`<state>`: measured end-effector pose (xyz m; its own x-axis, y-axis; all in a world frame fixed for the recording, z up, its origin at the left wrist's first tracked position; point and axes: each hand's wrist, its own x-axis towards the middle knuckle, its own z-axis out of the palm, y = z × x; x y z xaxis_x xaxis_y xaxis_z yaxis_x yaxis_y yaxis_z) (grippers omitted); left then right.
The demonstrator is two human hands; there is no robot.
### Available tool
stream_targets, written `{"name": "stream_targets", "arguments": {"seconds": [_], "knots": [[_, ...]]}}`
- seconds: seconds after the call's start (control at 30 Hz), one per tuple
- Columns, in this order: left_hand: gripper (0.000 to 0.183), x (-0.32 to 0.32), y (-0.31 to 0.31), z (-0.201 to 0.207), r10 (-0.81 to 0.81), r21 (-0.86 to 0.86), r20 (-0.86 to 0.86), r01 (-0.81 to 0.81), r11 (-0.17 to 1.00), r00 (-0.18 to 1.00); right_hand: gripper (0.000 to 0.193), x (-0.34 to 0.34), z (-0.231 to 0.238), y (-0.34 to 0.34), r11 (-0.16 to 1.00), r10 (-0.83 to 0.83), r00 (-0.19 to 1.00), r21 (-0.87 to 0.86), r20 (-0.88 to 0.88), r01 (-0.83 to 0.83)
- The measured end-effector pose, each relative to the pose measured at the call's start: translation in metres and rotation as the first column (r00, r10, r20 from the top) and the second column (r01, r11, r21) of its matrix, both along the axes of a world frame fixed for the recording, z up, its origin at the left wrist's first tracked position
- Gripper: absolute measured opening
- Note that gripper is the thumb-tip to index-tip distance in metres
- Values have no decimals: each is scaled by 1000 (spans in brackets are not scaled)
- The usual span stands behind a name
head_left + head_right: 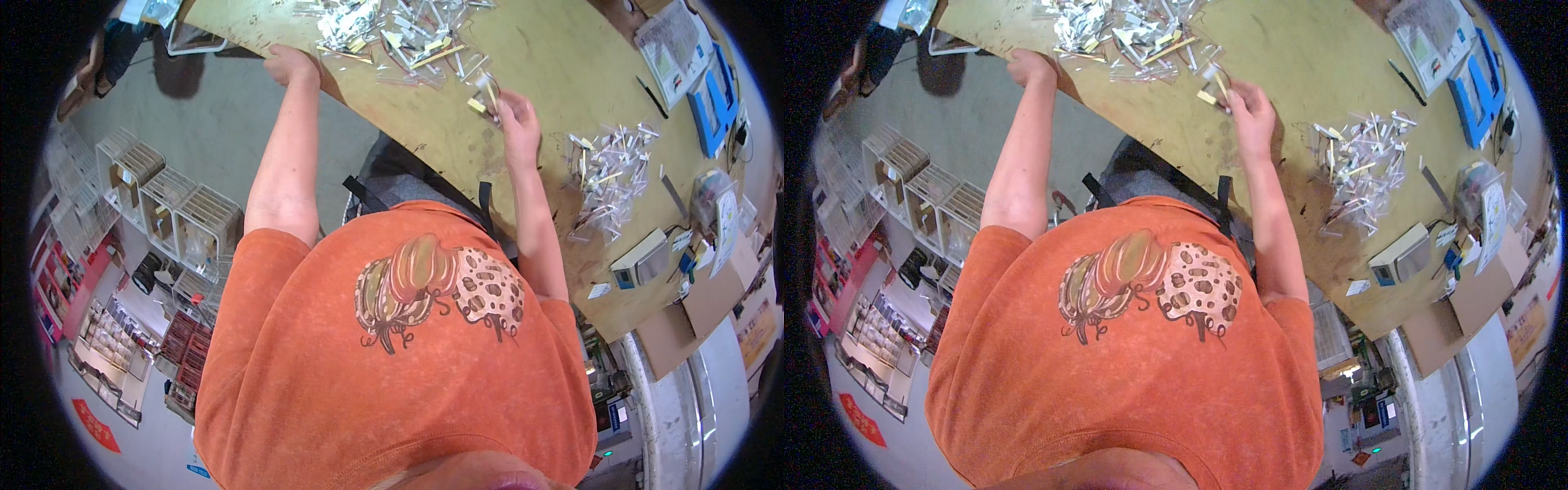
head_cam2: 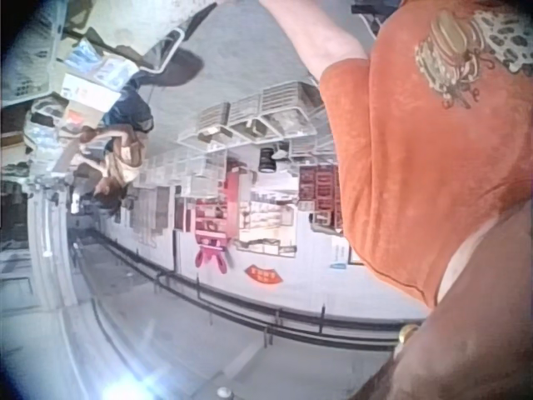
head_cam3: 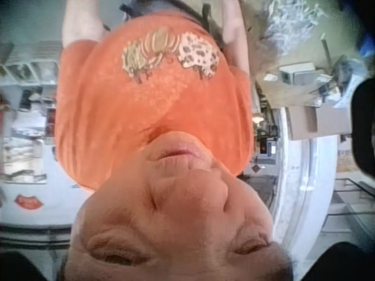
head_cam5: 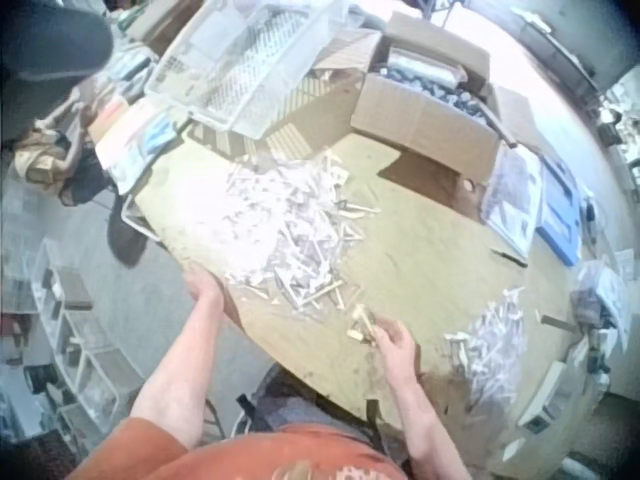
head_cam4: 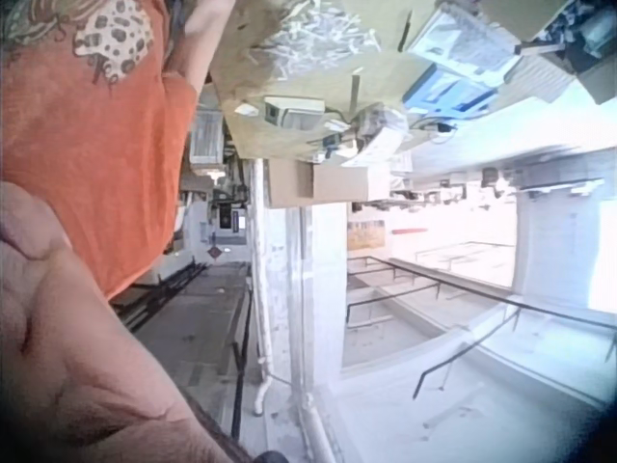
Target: The person gathers small white components and red wires from a workbench, then places them into clear plastic bags. They also handle yellow sticks and other small parts, organizing them into separate bags. The task involves sorting and packaging small electronic components by hand.
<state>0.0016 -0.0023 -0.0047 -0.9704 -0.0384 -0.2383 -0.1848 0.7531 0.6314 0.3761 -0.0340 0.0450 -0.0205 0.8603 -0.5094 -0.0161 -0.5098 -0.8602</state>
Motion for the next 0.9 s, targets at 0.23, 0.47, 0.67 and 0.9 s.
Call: {"name": "stream_targets", "arguments": {"seconds": [0.23,0.47,0.67,0.9], "knots": [[55,-1,2,-1,17,56,17,-18,998,1000,53,-56,-16,57,911,277,611,0,742,-413],[56,4,3,5,33,94,16,-35,995,999,26,-20,-58,49,959,246,916,56,318,-278],[55,9,5,14,37,48,53,-40,998,998,13,13,-18,20,996,-19,978,-86,-210,1],[57,3,-2,1,1,84,8,-2,996,1000,30,78,7,5,998,-62,996,6,68,62]]}}
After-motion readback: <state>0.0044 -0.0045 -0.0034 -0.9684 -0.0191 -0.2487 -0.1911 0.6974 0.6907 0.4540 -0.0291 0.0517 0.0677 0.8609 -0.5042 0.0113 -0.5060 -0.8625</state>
